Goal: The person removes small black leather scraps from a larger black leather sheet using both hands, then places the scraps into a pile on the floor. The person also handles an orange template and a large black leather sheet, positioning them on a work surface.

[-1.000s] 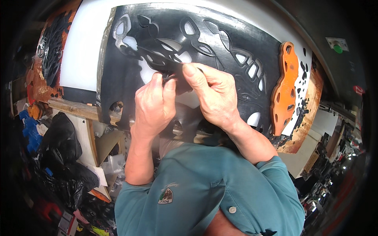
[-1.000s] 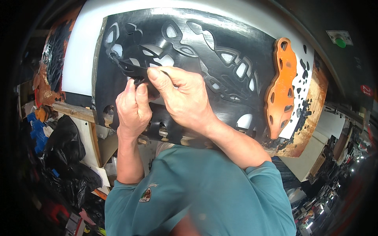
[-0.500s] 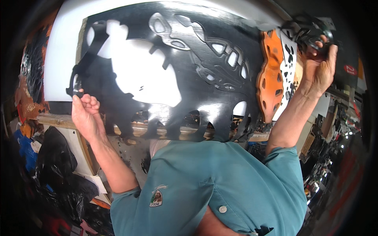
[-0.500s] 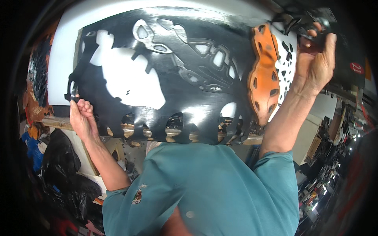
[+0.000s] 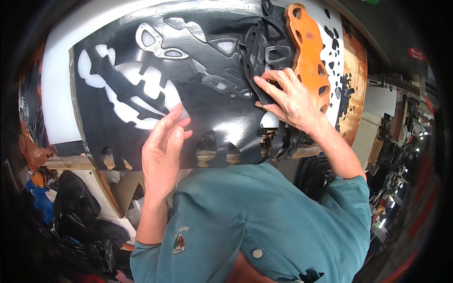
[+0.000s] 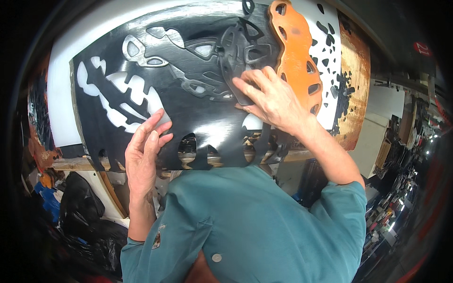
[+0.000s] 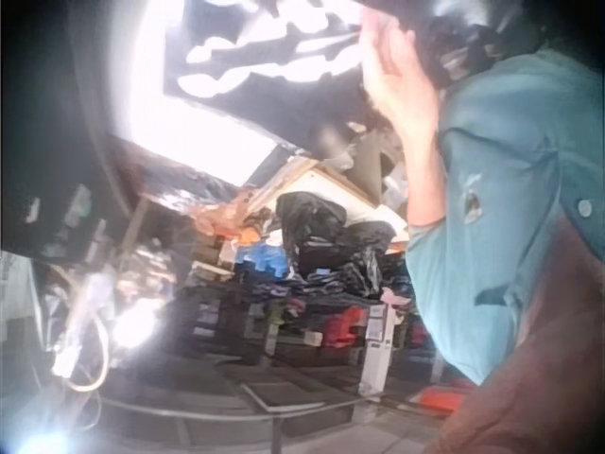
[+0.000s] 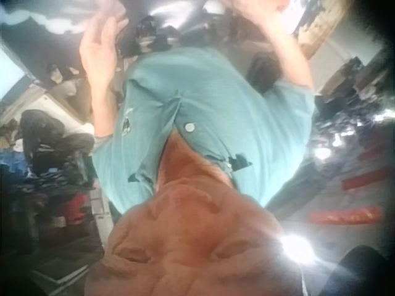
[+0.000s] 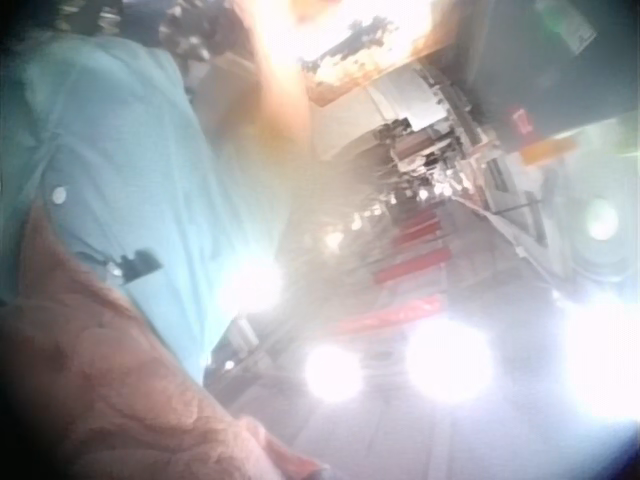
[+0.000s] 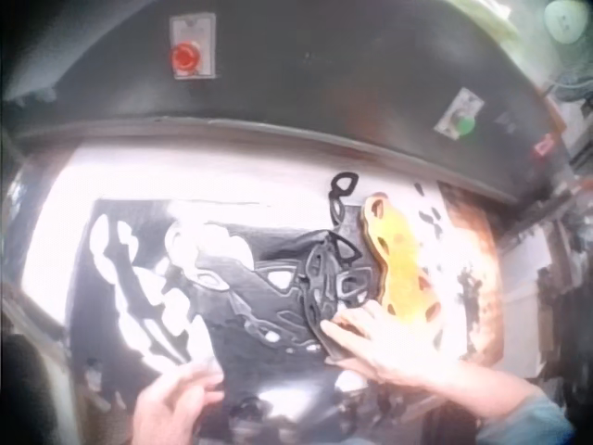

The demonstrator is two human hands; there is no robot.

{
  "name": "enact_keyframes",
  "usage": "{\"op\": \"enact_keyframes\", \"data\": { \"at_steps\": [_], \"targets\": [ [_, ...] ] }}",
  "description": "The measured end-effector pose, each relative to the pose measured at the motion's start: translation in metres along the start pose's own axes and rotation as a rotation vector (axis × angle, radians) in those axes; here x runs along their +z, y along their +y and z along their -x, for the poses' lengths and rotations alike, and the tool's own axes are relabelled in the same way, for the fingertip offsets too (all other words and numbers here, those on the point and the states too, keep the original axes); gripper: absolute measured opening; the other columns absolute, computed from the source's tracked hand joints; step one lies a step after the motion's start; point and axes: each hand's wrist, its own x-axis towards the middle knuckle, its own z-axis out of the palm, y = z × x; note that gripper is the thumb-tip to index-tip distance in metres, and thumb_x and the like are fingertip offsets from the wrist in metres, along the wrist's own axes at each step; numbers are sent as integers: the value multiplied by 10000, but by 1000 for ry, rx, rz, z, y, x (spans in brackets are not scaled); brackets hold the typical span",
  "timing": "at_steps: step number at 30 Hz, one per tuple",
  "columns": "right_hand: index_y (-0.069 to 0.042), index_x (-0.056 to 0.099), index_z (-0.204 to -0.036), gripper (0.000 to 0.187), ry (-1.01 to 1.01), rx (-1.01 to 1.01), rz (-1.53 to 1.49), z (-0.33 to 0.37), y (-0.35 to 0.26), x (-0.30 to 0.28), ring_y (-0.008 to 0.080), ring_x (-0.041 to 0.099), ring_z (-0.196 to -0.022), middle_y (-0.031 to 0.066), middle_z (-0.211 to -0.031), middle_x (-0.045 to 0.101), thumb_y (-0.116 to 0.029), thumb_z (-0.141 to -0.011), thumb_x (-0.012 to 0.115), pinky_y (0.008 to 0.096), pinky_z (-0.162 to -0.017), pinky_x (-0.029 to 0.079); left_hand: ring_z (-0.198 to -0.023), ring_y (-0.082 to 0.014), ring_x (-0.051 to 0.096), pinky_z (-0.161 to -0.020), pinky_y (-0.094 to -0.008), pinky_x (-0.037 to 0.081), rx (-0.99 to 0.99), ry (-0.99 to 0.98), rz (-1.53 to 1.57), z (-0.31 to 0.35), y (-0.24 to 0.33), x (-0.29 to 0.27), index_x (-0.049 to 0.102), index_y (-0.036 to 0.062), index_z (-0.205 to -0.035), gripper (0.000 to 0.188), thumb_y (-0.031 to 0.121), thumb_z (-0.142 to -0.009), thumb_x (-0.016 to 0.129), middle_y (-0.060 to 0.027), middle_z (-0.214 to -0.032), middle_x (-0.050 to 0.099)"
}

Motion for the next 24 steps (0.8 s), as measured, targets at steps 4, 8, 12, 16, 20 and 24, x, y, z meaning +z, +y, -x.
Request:
{"op": "enact_keyframes", "data": {
  "at_steps": [4,8,12,16,20,24],
  "targets": [
    [-26,645,-1305,603,-5,-27,3,-4,8,-1,294,570,-985,106,-1176,601,-206,-778,877,384,-789,564,-1264,-259,659,-998,-346,569,34,-12,-89,1,5,6,623,-49,-1397,362,140,-1097,550,-183,-1486,602],
    [10,641,-1286,549,-15,-85,93,-1,10,7,290,559,-969,118,-1166,596,-174,-807,838,373,-782,567,-1249,-253,666,-1007,-360,562,184,-126,-78,6,8,15,628,-52,-1386,359,149,-1103,539,-189,-1457,622],
    [23,653,-1217,413,33,-108,128,-12,5,9,290,589,-947,121,-1117,615,-86,-837,771,362,-761,578,-1234,-262,674,-1044,-361,555,-82,-275,98,-5,3,40,596,-78,-1412,382,138,-1118,481,-195,-1431,637],
    [16,678,-1023,93,306,203,-276,-32,-7,-12,233,651,-790,109,-904,659,-71,-993,666,331,-710,543,-1268,-254,646,-1068,-358,537,-116,-300,244,-26,2,64,481,-83,-1503,451,136,-1112,531,-220,-1467,592],
    [0,713,-1029,221,413,630,-1175,-39,-35,-40,26,548,-795,-58,-886,651,-205,-1083,651,226,-698,473,-1238,-218,638,-1062,-343,522,170,-311,60,-41,13,79,477,-88,-1458,480,147,-1070,635,-196,-1359,627],
    [3,723,-1169,254,408,676,-1536,-53,-55,-38,41,621,-892,-11,-1019,725,-224,-1088,643,228,-780,523,-981,-248,724,-896,-376,595,404,-189,-111,-52,26,87,563,-41,-1186,431,194,-931,819,-169,-1107,697]
  ]
}}
